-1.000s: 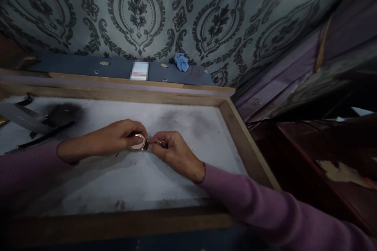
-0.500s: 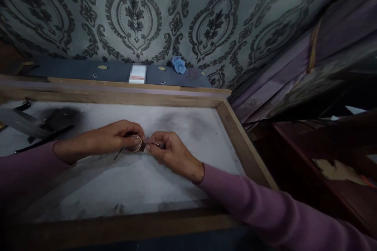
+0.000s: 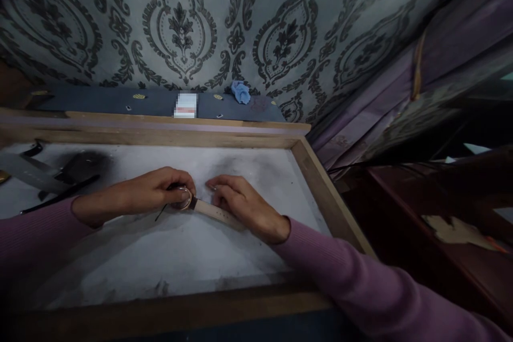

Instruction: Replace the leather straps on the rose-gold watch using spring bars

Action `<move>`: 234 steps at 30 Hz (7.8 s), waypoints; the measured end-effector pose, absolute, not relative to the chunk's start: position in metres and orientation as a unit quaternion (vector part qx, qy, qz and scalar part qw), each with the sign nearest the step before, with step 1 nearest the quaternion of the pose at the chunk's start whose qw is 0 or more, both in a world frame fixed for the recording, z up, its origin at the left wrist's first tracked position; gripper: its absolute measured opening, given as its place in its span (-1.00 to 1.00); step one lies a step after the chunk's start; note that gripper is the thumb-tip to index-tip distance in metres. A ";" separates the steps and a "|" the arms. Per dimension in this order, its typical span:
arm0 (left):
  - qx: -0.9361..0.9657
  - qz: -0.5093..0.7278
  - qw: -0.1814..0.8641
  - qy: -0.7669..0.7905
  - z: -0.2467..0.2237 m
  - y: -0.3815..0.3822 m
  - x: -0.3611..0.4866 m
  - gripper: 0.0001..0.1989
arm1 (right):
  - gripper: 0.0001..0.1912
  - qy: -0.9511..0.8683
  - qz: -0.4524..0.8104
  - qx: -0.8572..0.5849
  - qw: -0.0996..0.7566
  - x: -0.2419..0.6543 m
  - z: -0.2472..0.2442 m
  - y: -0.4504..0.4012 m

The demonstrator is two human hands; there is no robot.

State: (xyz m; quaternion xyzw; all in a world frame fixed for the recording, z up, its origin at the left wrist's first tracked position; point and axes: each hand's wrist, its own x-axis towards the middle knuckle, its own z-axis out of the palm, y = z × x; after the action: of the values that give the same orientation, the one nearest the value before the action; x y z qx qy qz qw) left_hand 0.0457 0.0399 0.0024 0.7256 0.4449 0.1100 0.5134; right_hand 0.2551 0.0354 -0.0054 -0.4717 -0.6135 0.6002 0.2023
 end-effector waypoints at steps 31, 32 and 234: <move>0.700 0.112 0.544 0.448 0.005 0.039 0.048 -0.79 | -0.75 -0.797 0.417 -0.390 0.198 0.260 0.006 0.029; 0.703 0.113 0.542 0.447 0.005 0.039 0.048 -0.79 | -0.75 -0.807 0.406 -0.385 0.192 0.260 0.004 0.028; 0.611 0.212 0.596 0.476 -0.005 0.032 0.055 -0.82 | -0.72 -0.728 0.535 -0.377 0.203 0.250 -0.024 0.023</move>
State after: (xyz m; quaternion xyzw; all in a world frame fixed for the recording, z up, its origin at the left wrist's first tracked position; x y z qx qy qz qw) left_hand 0.0547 0.0318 -0.0051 0.6113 0.4757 0.2116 0.5961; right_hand 0.2497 0.0228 -0.0244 -0.3775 -0.7278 0.5351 0.2035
